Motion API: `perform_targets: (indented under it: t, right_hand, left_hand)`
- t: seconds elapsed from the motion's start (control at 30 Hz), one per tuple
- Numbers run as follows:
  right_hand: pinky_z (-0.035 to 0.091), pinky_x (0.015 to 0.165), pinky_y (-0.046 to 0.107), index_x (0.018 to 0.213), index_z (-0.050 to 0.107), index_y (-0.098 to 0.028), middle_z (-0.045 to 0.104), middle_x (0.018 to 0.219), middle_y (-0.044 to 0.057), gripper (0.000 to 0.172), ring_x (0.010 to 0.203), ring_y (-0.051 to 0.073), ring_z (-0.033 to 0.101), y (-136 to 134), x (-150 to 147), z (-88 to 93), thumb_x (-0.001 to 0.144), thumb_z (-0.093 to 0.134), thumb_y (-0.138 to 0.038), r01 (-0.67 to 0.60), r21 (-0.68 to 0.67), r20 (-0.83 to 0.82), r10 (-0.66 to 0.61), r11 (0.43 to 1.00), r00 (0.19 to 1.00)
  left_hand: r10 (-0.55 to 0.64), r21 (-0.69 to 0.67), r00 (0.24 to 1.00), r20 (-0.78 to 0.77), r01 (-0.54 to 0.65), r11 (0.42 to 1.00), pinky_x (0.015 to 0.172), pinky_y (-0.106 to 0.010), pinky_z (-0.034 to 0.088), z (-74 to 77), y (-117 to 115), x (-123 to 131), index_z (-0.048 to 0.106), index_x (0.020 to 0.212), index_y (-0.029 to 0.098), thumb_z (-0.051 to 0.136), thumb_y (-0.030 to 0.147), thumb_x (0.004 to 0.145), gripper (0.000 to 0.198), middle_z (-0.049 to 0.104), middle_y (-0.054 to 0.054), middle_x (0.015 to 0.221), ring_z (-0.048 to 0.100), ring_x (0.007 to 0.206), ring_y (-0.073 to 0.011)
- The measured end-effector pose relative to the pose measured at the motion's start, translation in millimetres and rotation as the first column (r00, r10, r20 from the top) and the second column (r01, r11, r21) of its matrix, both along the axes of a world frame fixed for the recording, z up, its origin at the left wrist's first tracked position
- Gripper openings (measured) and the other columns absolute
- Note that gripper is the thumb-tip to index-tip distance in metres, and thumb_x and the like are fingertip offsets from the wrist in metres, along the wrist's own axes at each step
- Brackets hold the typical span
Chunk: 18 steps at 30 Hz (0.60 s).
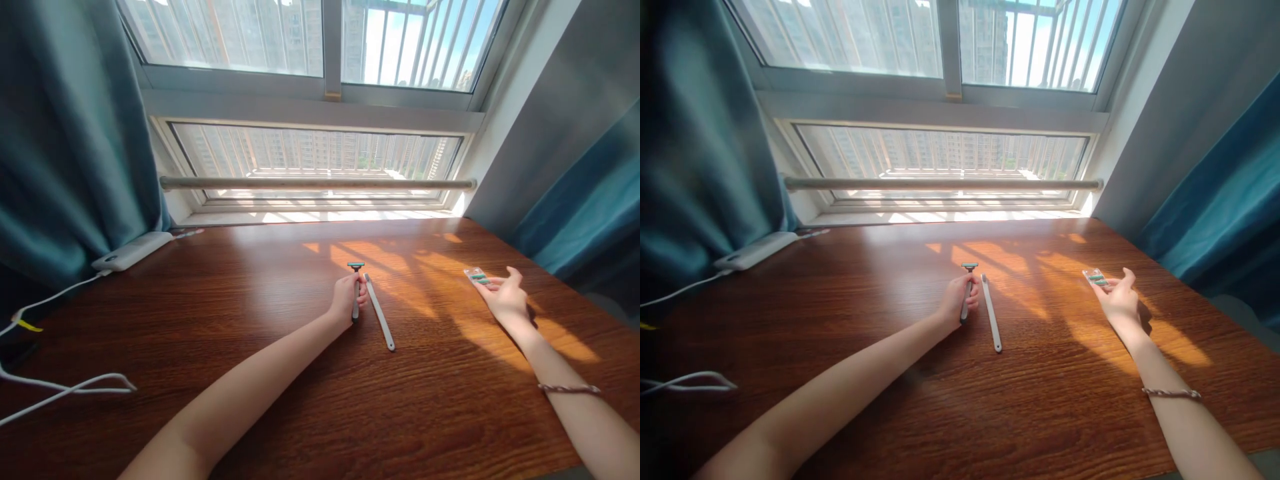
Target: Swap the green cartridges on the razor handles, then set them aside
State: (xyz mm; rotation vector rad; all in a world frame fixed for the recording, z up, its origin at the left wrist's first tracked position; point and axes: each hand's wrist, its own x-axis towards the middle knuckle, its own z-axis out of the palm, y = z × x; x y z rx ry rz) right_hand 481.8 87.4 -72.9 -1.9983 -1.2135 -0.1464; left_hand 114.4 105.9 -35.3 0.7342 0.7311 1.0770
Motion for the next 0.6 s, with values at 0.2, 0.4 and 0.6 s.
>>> perform_targets:
  t: [0.2,0.4,0.6]
  right_hand:
    - [0.050,0.063,0.034,0.127,0.020,-0.011,0.065,0.093,0.015,0.087,0.074,0.025,0.065,-1.0,7.6,-5.2,0.061,0.064,-0.046,0.017,-0.016,-0.049,-0.018,1.000,0.999]
    - [0.049,0.061,0.033,0.125,0.023,-0.011,0.067,0.089,0.013,0.089,0.073,0.026,0.065,0.2,12.5,-9.2,0.057,0.068,-0.048,0.020,-0.073,-0.040,-0.023,0.997,0.999]
    - [0.048,0.061,0.034,0.126,0.027,-0.010,0.067,0.088,0.014,0.085,0.073,0.027,0.065,1.6,14.7,-17.7,0.058,0.068,-0.044,0.002,-0.060,-0.004,-0.003,0.998,1.000]
  left_hand:
    - [0.030,0.028,1.000,0.001,-0.030,0.999,0.029,-0.018,0.025,-3.0,-8.4,-2.6,0.046,0.065,0.016,0.047,0.032,0.071,0.017,0.042,0.006,0.039,0.031,0.026,-0.0051]
    - [0.014,0.042,1.000,-0.011,-0.013,0.999,0.030,-0.020,0.030,-3.4,-9.7,-3.3,0.046,0.067,0.016,0.045,0.032,0.072,0.016,0.044,0.005,0.038,0.035,0.026,-0.0073]
    - [0.012,0.063,0.999,-0.035,-0.009,0.998,0.030,-0.021,0.031,-1.3,-11.8,-1.7,0.046,0.074,0.017,0.043,0.033,0.073,0.017,0.046,0.005,0.038,0.037,0.025,-0.0094]
